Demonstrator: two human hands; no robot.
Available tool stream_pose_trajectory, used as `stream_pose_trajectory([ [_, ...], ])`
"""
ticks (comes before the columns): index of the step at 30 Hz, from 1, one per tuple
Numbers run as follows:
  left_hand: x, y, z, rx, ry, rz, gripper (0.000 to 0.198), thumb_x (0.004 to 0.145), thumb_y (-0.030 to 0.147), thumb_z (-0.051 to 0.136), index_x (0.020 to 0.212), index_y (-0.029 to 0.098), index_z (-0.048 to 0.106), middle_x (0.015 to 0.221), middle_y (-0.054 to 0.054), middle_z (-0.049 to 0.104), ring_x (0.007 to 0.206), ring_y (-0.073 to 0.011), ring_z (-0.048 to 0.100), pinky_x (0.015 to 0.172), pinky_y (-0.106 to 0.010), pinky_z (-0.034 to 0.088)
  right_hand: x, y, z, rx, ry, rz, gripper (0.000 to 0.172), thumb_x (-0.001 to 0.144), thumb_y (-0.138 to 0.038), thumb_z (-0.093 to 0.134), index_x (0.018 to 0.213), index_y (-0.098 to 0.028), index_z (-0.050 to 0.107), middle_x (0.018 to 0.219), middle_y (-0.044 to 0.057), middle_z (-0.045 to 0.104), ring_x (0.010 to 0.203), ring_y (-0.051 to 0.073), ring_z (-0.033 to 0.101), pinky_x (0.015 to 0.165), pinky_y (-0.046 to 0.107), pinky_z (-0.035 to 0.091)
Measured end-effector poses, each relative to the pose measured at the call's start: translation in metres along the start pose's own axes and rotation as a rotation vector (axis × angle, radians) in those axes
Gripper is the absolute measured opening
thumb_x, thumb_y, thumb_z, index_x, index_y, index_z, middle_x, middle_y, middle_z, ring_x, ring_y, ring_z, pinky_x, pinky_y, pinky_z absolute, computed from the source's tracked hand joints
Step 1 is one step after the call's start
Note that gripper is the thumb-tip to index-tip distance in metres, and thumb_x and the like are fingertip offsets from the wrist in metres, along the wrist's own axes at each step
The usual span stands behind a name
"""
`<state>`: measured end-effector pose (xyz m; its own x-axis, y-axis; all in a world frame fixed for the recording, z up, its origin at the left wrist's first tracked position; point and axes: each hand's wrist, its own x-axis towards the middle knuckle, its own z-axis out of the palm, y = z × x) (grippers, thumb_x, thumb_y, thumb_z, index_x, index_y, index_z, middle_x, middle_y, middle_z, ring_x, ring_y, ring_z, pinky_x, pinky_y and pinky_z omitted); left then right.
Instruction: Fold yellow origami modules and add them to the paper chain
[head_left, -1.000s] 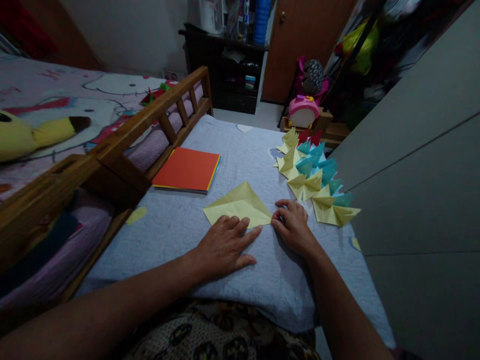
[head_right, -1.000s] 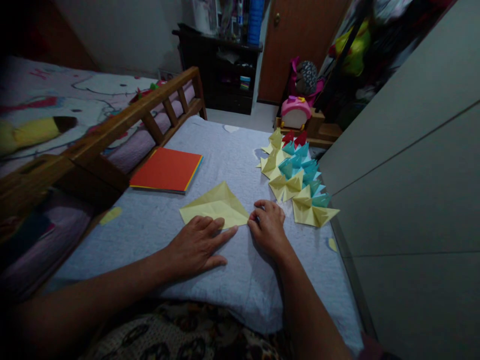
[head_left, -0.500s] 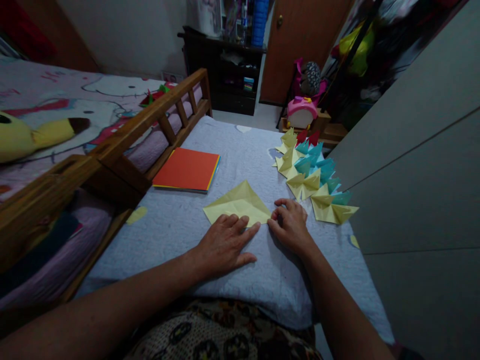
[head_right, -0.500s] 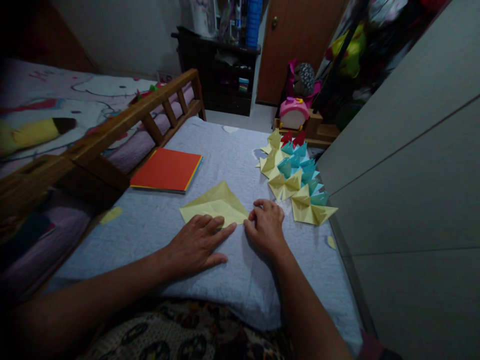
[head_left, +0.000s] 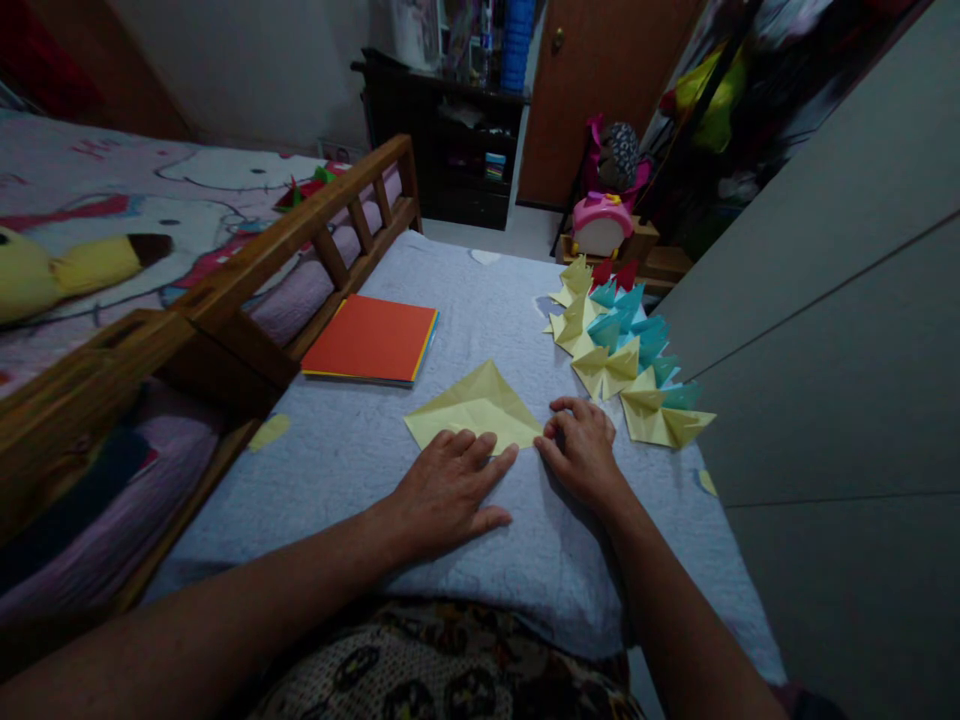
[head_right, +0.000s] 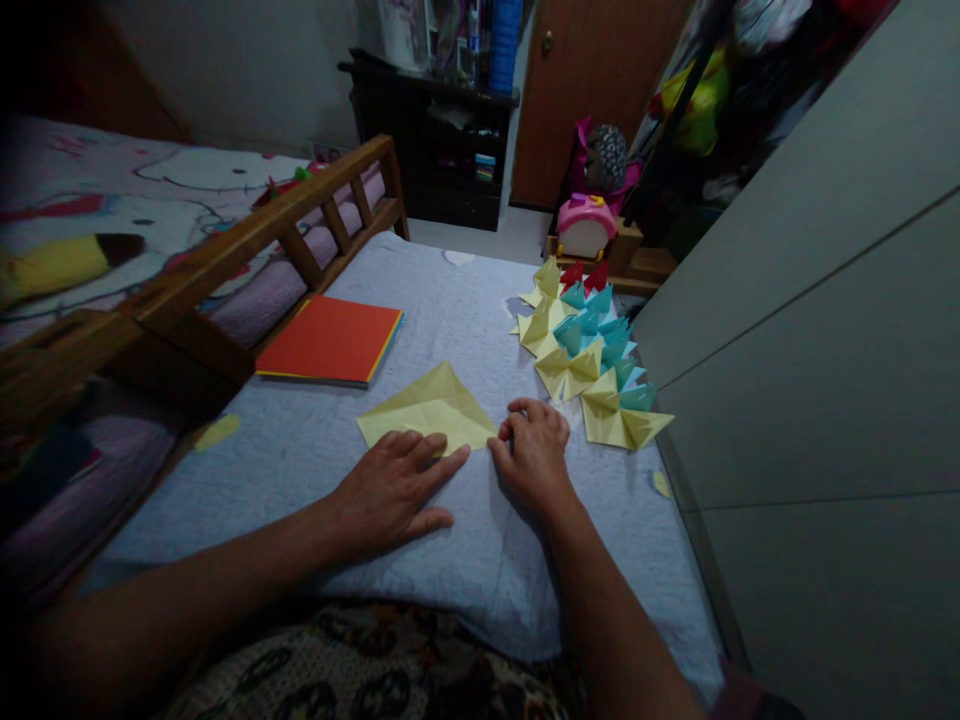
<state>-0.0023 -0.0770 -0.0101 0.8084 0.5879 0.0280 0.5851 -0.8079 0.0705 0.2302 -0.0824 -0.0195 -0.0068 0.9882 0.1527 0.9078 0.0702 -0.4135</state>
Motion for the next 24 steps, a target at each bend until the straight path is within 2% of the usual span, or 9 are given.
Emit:
stream_pose_trajectory([
  [13, -0.002, -0.001, 0.003, -0.011, 0.022, -0.002, 0.07, 0.095, 0.063, 0.05, 0.15, 0.022, 0.037, 0.138, -0.013, 0.051, 0.112, -0.0305, 0.045, 0.099, -0.044, 0.035, 0.004, 0.01, 0.003, -0.023, 0.067, 0.041, 0.008, 0.086, -0.025, 0.058, 0.078, -0.022, 0.059, 0.119, 0.011, 0.063, 0.114, 0.032, 0.05, 0.1, 0.053, 0.035],
  [18, -0.002, -0.001, 0.004, -0.004, 0.04, 0.002, 0.069, 0.095, 0.063, 0.049, 0.15, 0.023, 0.037, 0.137, -0.013, 0.052, 0.111, -0.0309, 0.045, 0.098, -0.045, 0.037, 0.004, 0.015, -0.011, 0.196, 0.139, 0.075, 0.007, 0.087, -0.024, 0.05, 0.084, -0.024, 0.056, 0.1, 0.008, 0.064, 0.101, 0.026, 0.057, 0.095, 0.045, 0.042],
  [19, -0.002, -0.001, 0.004, 0.0, 0.046, 0.003, 0.069, 0.095, 0.063, 0.05, 0.149, 0.023, 0.037, 0.136, -0.013, 0.052, 0.11, -0.0305, 0.045, 0.098, -0.044, 0.037, 0.002, 0.013, -0.016, 0.263, 0.177, 0.063, 0.008, 0.088, -0.023, 0.048, 0.085, -0.024, 0.055, 0.097, 0.007, 0.064, 0.099, 0.025, 0.058, 0.093, 0.043, 0.045],
  [21, -0.002, 0.0, 0.005, 0.007, 0.053, 0.004, 0.069, 0.094, 0.063, 0.051, 0.149, 0.023, 0.037, 0.135, -0.012, 0.053, 0.11, -0.0297, 0.045, 0.098, -0.043, 0.038, -0.005, 0.004, -0.024, 0.328, 0.255, 0.0, 0.012, 0.087, -0.019, 0.047, 0.091, -0.024, 0.057, 0.104, 0.008, 0.063, 0.106, 0.025, 0.058, 0.097, 0.042, 0.045],
  [22, -0.002, 0.0, 0.004, 0.01, 0.052, 0.004, 0.069, 0.094, 0.063, 0.052, 0.149, 0.023, 0.037, 0.135, -0.012, 0.053, 0.11, -0.0294, 0.045, 0.098, -0.043, 0.038, -0.01, -0.003, -0.027, 0.341, 0.245, -0.079, 0.015, 0.086, -0.016, 0.046, 0.092, -0.024, 0.058, 0.105, 0.008, 0.064, 0.107, 0.025, 0.059, 0.098, 0.043, 0.045],
  [24, -0.002, 0.001, 0.004, 0.014, 0.044, 0.001, 0.068, 0.094, 0.062, 0.052, 0.148, 0.023, 0.037, 0.136, -0.012, 0.053, 0.11, -0.0294, 0.046, 0.099, -0.043, 0.038, -0.021, -0.017, -0.026, 0.369, 0.094, -0.246, 0.025, 0.086, -0.01, 0.044, 0.098, -0.023, 0.061, 0.108, 0.009, 0.065, 0.108, 0.023, 0.06, 0.096, 0.04, 0.048],
])
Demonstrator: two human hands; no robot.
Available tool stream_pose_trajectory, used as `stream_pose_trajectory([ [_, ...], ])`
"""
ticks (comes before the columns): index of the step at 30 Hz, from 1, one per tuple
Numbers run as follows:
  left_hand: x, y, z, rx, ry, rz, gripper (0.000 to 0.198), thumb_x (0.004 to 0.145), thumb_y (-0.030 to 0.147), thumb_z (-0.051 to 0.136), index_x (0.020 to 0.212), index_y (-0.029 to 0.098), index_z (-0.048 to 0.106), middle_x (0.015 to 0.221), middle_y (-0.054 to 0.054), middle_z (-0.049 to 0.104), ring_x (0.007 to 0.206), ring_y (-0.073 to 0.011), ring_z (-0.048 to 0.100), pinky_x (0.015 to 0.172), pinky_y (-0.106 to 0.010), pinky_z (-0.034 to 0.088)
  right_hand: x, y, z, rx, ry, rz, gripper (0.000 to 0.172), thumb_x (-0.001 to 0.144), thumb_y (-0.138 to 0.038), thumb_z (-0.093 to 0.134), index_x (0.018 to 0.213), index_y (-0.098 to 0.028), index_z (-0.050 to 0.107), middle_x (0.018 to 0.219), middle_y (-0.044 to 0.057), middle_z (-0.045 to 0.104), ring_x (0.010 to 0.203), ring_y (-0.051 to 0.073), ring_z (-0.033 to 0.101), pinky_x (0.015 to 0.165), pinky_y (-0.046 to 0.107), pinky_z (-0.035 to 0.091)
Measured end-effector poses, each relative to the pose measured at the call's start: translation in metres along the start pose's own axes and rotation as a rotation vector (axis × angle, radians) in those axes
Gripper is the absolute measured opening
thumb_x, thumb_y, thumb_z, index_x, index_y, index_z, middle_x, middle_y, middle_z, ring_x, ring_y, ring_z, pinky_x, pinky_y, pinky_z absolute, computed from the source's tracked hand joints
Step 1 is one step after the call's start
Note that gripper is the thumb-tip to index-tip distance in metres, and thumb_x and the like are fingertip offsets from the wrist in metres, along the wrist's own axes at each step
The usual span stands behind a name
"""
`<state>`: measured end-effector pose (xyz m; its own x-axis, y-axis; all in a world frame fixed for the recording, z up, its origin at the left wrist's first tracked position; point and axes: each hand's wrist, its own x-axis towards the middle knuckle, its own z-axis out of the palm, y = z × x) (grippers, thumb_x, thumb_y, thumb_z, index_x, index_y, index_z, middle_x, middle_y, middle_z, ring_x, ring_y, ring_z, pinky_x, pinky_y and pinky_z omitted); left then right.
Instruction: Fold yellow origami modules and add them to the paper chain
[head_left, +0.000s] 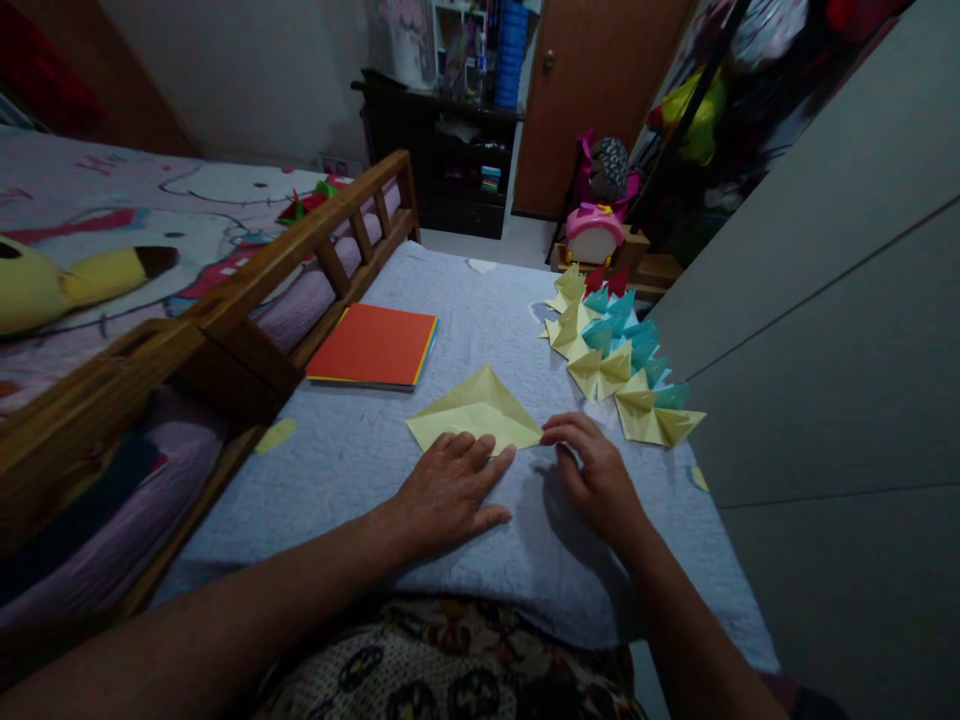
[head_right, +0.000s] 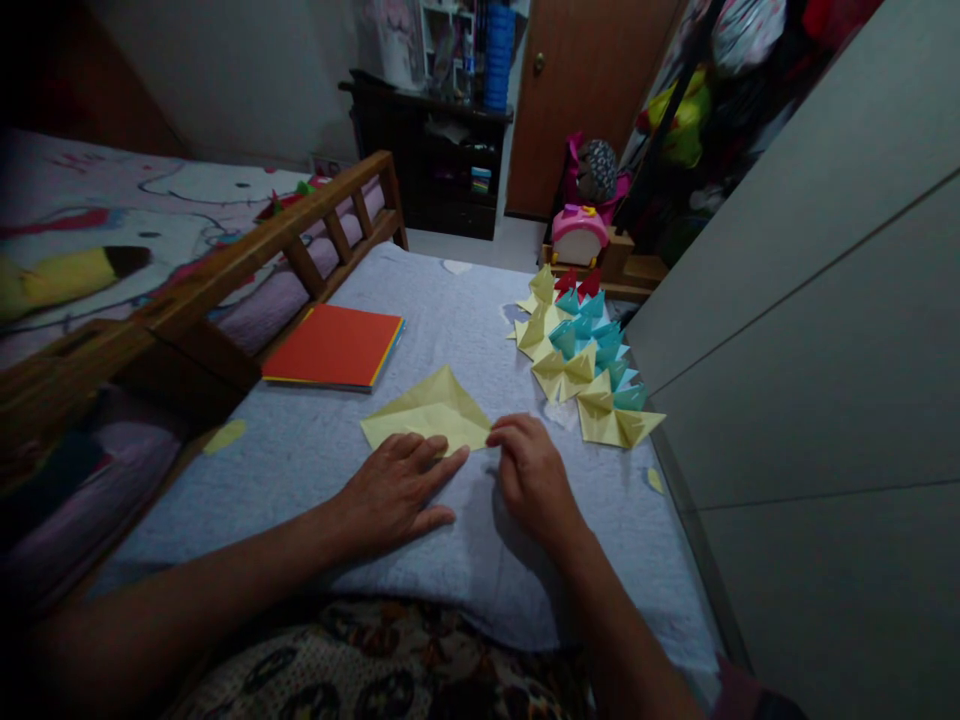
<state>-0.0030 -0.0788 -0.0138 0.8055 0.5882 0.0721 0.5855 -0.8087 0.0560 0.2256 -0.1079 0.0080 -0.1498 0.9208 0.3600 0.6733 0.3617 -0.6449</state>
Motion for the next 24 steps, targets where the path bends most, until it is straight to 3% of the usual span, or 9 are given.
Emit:
stream_pose_trajectory([
  [3, 0.0, 0.001, -0.002, 0.004, -0.018, 0.001, 0.064, 0.095, 0.061, 0.051, 0.144, 0.02, 0.043, 0.137, -0.013, 0.053, 0.113, -0.0303, 0.046, 0.1, -0.044, 0.038, -0.01, -0.014, 0.017, -0.014, -0.172, -0.052, 0.037, 0.088, -0.006, 0.042, 0.114, -0.022, 0.062, 0.119, 0.009, 0.066, 0.114, 0.022, 0.059, 0.1, 0.041, 0.049],
  [7, -0.005, 0.001, -0.004, 0.001, -0.026, 0.016, 0.062, 0.098, 0.058, 0.049, 0.143, 0.017, 0.042, 0.138, -0.013, 0.054, 0.117, -0.0299, 0.047, 0.102, -0.044, 0.038, -0.015, -0.017, 0.034, -0.158, -0.208, -0.021, 0.035, 0.091, -0.007, 0.045, 0.118, -0.019, 0.063, 0.119, 0.011, 0.066, 0.112, 0.024, 0.058, 0.101, 0.043, 0.049],
  [17, -0.036, -0.009, -0.009, 0.019, -0.029, -0.037, 0.059, 0.096, 0.051, 0.058, 0.139, 0.013, 0.048, 0.136, -0.013, 0.059, 0.118, -0.0298, 0.053, 0.1, -0.044, 0.041, -0.004, -0.033, 0.035, -0.398, -0.337, -0.072, 0.026, 0.097, -0.019, 0.052, 0.118, -0.022, 0.067, 0.107, 0.013, 0.061, 0.102, 0.028, 0.052, 0.092, 0.042, 0.051],
  [24, -0.062, -0.018, -0.011, 0.011, 0.01, -0.064, 0.05, 0.096, 0.042, 0.061, 0.136, 0.013, 0.051, 0.132, -0.013, 0.062, 0.117, -0.0293, 0.056, 0.097, -0.044, 0.045, -0.002, -0.044, 0.038, -0.509, -0.399, -0.123, 0.05, 0.09, -0.044, 0.067, 0.137, -0.029, 0.059, 0.105, 0.015, 0.057, 0.102, 0.034, 0.049, 0.09, 0.051, 0.05],
])
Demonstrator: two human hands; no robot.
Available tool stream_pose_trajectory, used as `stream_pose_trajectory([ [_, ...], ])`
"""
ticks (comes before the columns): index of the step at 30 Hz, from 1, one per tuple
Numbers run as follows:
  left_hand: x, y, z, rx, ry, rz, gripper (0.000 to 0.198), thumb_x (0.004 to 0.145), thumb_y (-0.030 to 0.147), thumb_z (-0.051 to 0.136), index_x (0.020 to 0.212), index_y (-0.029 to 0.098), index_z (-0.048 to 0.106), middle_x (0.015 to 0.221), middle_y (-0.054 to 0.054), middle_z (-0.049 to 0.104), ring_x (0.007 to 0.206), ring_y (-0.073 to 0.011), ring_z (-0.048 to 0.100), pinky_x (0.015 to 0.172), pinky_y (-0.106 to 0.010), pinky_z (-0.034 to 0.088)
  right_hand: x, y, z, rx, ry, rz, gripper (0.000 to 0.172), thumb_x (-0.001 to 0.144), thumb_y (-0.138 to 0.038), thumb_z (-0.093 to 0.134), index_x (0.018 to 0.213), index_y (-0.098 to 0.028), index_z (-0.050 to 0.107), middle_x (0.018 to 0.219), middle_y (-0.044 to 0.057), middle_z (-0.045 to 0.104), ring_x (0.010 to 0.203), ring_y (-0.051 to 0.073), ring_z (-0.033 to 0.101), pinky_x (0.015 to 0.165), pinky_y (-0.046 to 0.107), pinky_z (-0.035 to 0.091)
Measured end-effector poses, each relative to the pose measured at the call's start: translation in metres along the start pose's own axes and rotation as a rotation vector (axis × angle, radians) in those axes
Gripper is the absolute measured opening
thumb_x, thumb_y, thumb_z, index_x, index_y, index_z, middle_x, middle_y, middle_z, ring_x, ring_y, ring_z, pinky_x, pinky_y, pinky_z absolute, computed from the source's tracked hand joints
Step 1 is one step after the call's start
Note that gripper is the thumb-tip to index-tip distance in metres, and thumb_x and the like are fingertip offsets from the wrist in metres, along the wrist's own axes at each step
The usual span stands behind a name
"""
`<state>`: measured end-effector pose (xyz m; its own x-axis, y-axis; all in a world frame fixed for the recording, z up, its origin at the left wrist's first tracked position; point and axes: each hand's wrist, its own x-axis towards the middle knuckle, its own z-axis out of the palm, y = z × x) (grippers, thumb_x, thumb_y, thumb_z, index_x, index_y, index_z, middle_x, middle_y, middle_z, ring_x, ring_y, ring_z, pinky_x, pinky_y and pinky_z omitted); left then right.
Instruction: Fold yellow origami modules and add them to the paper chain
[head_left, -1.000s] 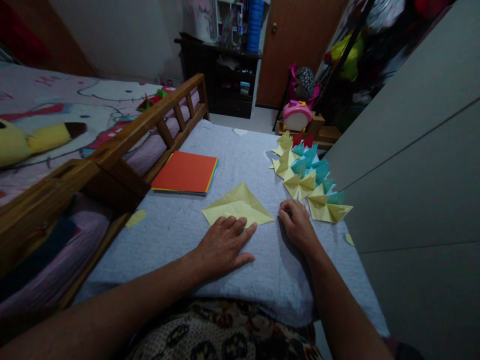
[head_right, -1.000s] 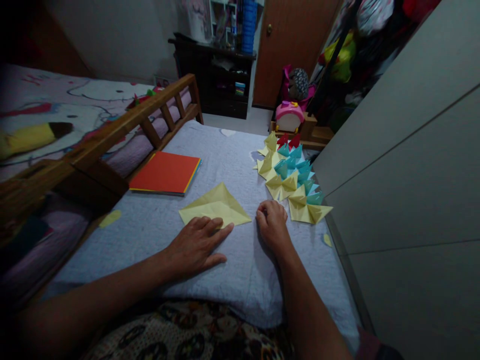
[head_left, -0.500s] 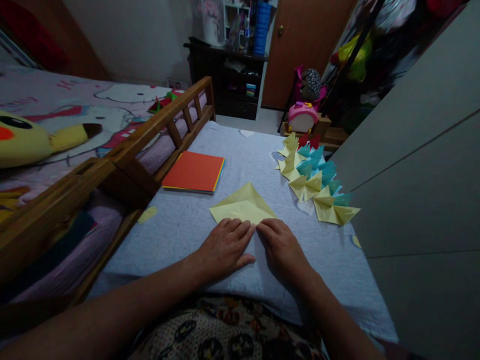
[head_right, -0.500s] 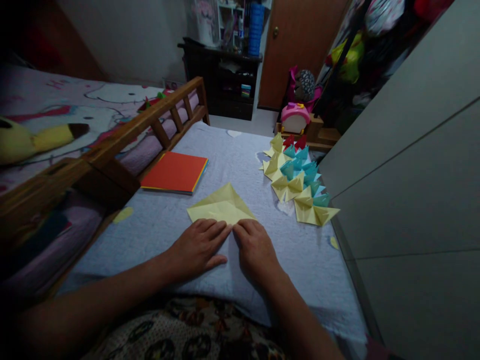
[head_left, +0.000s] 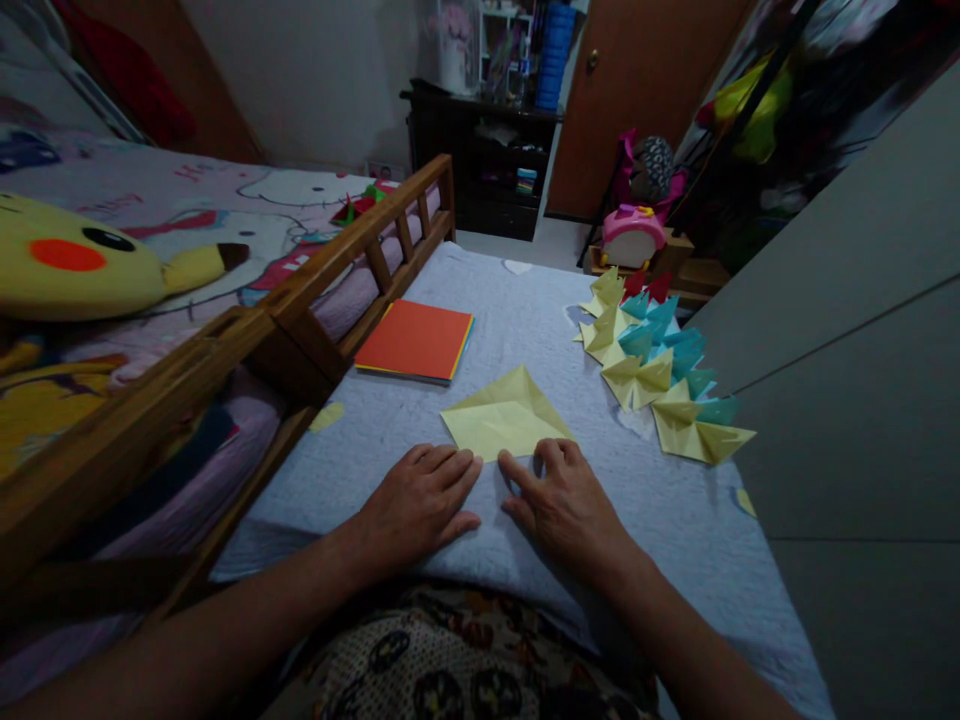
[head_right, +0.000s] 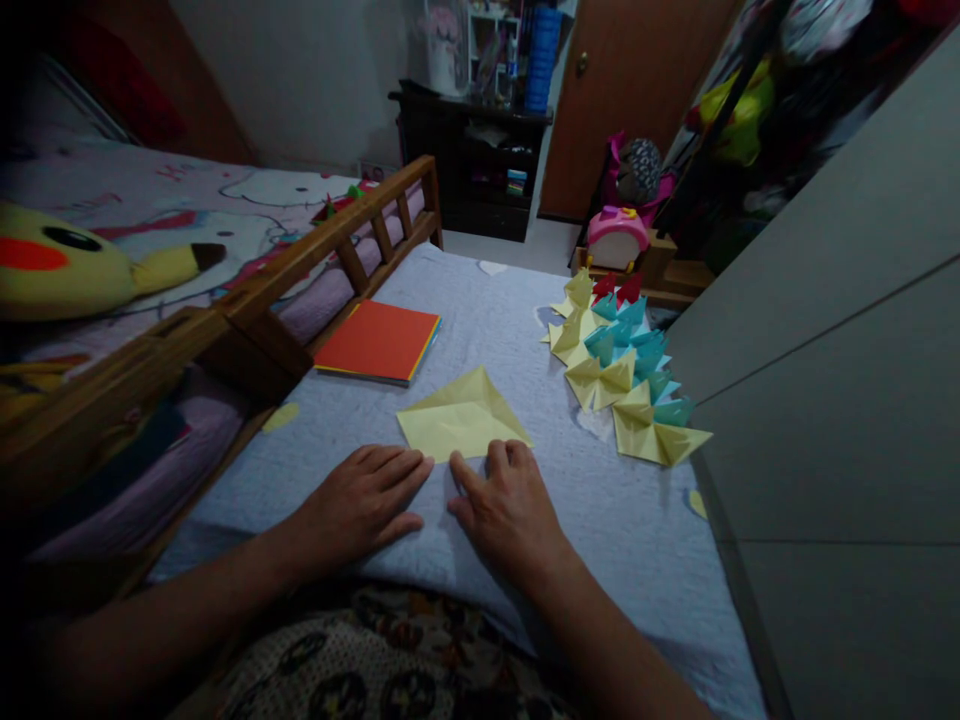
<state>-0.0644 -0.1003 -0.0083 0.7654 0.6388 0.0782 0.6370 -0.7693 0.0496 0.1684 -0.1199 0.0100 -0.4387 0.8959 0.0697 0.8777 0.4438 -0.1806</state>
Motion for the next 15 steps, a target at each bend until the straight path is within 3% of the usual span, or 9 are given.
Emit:
stream_pose_trajectory([
  [7, -0.007, -0.002, 0.003, -0.045, 0.119, -0.007, 0.038, 0.097, 0.032, 0.058, 0.13, 0.013, 0.054, 0.121, -0.014, 0.065, 0.111, -0.0289, 0.06, 0.093, -0.044, 0.051, 0.002, -0.009, 0.002, -0.064, -0.024, -0.007, 0.063, 0.083, -0.055, 0.072, 0.139, -0.033, 0.056, 0.107, 0.016, 0.059, 0.1, 0.036, 0.051, 0.089, 0.053, 0.047],
  [15, -0.007, -0.004, 0.008, -0.049, 0.225, 0.027, 0.032, 0.097, 0.027, 0.053, 0.125, 0.011, 0.058, 0.117, -0.014, 0.066, 0.105, -0.0286, 0.062, 0.088, -0.044, 0.054, -0.017, 0.015, -0.001, -0.102, -0.024, 0.058, 0.045, 0.093, -0.047, 0.062, 0.136, -0.032, 0.059, 0.125, 0.011, 0.062, 0.117, 0.033, 0.051, 0.105, 0.056, 0.036],
])
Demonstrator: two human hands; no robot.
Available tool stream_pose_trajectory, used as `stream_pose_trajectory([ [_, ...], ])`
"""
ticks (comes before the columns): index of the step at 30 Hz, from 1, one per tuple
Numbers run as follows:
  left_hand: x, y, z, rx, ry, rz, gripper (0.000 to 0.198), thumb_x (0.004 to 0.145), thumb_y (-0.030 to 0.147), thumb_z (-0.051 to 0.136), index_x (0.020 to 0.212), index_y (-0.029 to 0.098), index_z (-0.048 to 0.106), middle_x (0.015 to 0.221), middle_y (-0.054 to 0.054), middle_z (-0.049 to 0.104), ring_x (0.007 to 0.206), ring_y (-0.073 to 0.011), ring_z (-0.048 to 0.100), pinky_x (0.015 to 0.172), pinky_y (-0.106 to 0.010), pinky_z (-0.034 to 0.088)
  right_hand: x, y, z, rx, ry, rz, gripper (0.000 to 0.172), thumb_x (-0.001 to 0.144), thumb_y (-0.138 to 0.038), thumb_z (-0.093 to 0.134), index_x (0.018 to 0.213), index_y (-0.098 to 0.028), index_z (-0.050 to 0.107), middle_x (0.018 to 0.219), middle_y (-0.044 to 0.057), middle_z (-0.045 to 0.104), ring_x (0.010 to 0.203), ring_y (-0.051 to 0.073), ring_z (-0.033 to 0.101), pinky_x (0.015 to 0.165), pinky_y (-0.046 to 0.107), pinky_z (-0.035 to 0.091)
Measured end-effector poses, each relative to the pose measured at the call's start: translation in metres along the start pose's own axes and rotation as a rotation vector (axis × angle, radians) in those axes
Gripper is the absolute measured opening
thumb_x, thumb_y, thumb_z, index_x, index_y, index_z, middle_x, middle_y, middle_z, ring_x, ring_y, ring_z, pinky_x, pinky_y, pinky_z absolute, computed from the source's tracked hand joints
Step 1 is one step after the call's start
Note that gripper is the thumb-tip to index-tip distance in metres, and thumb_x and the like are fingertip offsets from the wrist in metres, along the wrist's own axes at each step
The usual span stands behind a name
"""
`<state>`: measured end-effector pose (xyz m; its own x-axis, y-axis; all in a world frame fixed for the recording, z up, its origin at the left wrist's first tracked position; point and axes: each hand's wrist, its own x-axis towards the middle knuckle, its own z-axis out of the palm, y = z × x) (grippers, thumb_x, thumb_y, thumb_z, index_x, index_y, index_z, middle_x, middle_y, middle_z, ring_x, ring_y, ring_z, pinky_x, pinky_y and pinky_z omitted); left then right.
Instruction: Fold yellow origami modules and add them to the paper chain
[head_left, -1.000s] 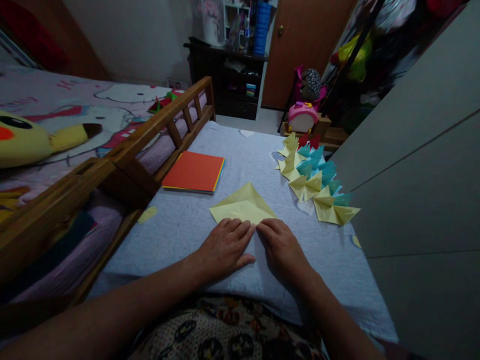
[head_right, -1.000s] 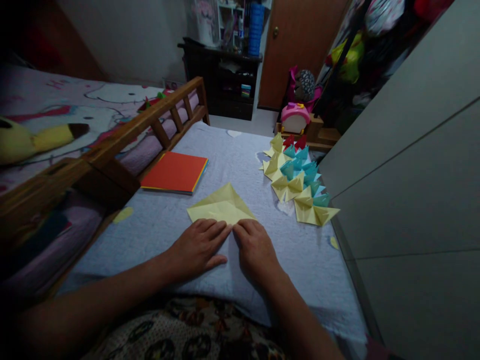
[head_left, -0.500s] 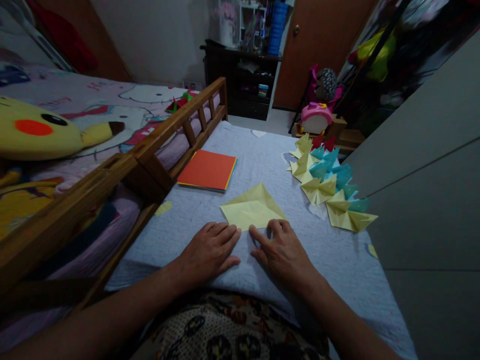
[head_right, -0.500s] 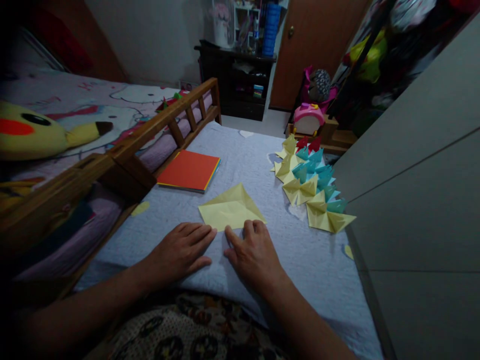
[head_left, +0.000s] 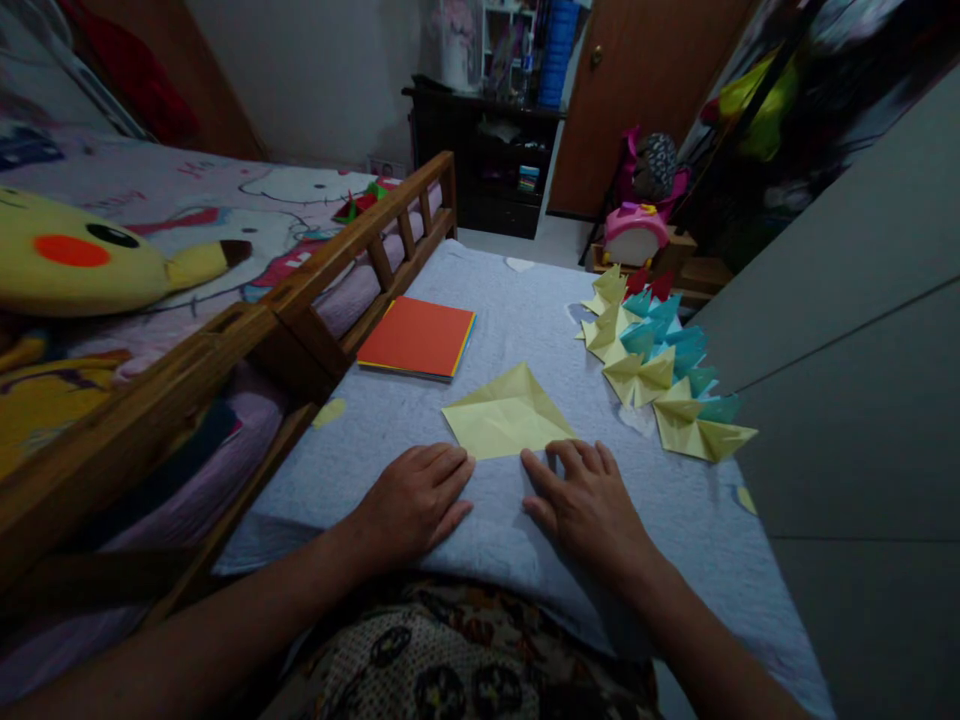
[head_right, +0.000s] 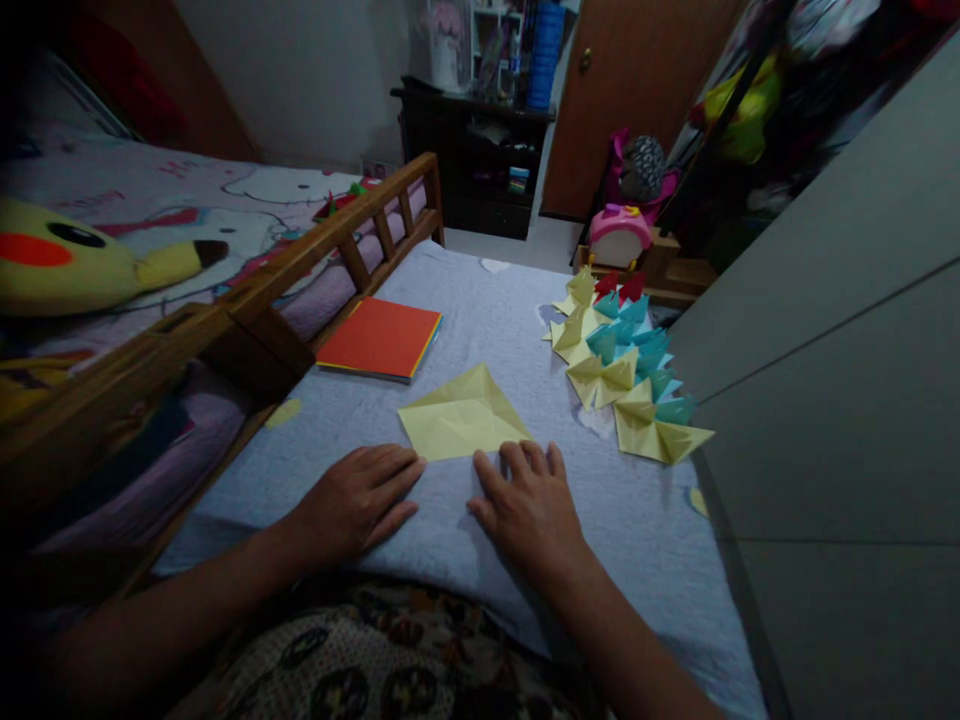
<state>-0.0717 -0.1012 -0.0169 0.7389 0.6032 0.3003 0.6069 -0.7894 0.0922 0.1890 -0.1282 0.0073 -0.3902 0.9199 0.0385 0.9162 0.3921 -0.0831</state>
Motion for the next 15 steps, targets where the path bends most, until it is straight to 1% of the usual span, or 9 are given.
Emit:
stream_pose_trajectory([
  [2, 0.0, 0.0, 0.0, -0.002, 0.007, 0.005, 0.032, 0.098, 0.026, 0.052, 0.125, 0.011, 0.058, 0.117, -0.015, 0.066, 0.105, -0.0288, 0.062, 0.088, -0.044, 0.054, -0.007, 0.013, 0.001, -0.018, 0.031, 0.048, 0.041, 0.095, -0.042, 0.06, 0.134, -0.031, 0.06, 0.124, 0.009, 0.063, 0.117, 0.032, 0.052, 0.106, 0.056, 0.034],
  [6, -0.002, 0.0, 0.0, -0.018, 0.001, -0.008, 0.032, 0.097, 0.025, 0.052, 0.125, 0.01, 0.058, 0.117, -0.015, 0.066, 0.106, -0.029, 0.062, 0.088, -0.045, 0.054, -0.018, 0.038, 0.002, -0.04, 0.086, 0.11, 0.033, 0.094, -0.033, 0.06, 0.126, -0.027, 0.067, 0.118, 0.01, 0.066, 0.11, 0.031, 0.055, 0.101, 0.052, 0.039],
  [8, -0.002, 0.0, 0.0, -0.026, -0.004, -0.016, 0.032, 0.097, 0.024, 0.051, 0.125, 0.011, 0.058, 0.118, -0.014, 0.065, 0.106, -0.0289, 0.061, 0.088, -0.045, 0.053, -0.017, 0.045, -0.001, -0.021, 0.141, 0.128, 0.023, 0.095, -0.029, 0.058, 0.111, -0.023, 0.073, 0.113, 0.011, 0.067, 0.108, 0.03, 0.057, 0.098, 0.049, 0.042],
  [9, -0.002, 0.0, 0.001, -0.029, -0.007, -0.017, 0.032, 0.097, 0.024, 0.051, 0.126, 0.011, 0.057, 0.118, -0.014, 0.065, 0.106, -0.0288, 0.061, 0.088, -0.045, 0.053, -0.014, 0.045, -0.004, -0.006, 0.18, 0.142, 0.02, 0.096, -0.027, 0.056, 0.099, -0.021, 0.076, 0.11, 0.011, 0.067, 0.106, 0.03, 0.057, 0.096, 0.048, 0.044],
  [10, -0.002, 0.0, 0.001, -0.03, -0.011, -0.018, 0.033, 0.097, 0.025, 0.051, 0.126, 0.011, 0.057, 0.118, -0.014, 0.065, 0.107, -0.0287, 0.061, 0.088, -0.045, 0.053, -0.009, 0.044, -0.006, 0.017, 0.216, 0.15, 0.023, 0.096, -0.025, 0.054, 0.09, -0.02, 0.075, 0.11, 0.012, 0.067, 0.105, 0.029, 0.057, 0.094, 0.047, 0.045],
  [11, -0.002, 0.0, 0.001, -0.029, -0.015, -0.019, 0.033, 0.097, 0.025, 0.051, 0.126, 0.012, 0.057, 0.119, -0.014, 0.065, 0.107, -0.0288, 0.061, 0.089, -0.045, 0.053, -0.003, 0.04, -0.009, 0.056, 0.245, 0.135, 0.023, 0.097, -0.024, 0.054, 0.089, -0.019, 0.075, 0.109, 0.012, 0.068, 0.103, 0.029, 0.057, 0.093, 0.047, 0.046],
  [13, -0.002, 0.0, 0.001, -0.025, -0.021, -0.021, 0.033, 0.097, 0.024, 0.052, 0.127, 0.012, 0.057, 0.12, -0.014, 0.064, 0.108, -0.029, 0.06, 0.09, -0.046, 0.053, 0.013, 0.026, -0.012, 0.166, 0.248, 0.058, 0.021, 0.096, -0.02, 0.053, 0.102, -0.017, 0.073, 0.111, 0.013, 0.068, 0.103, 0.027, 0.058, 0.094, 0.045, 0.049],
  [15, -0.001, 0.0, 0.0, -0.028, -0.026, -0.021, 0.032, 0.097, 0.025, 0.052, 0.127, 0.014, 0.057, 0.121, -0.014, 0.064, 0.108, -0.0289, 0.06, 0.09, -0.045, 0.053, 0.029, 0.01, -0.011, 0.23, 0.202, -0.016, 0.025, 0.095, -0.016, 0.052, 0.112, -0.016, 0.07, 0.117, 0.012, 0.068, 0.107, 0.027, 0.057, 0.095, 0.044, 0.05],
])
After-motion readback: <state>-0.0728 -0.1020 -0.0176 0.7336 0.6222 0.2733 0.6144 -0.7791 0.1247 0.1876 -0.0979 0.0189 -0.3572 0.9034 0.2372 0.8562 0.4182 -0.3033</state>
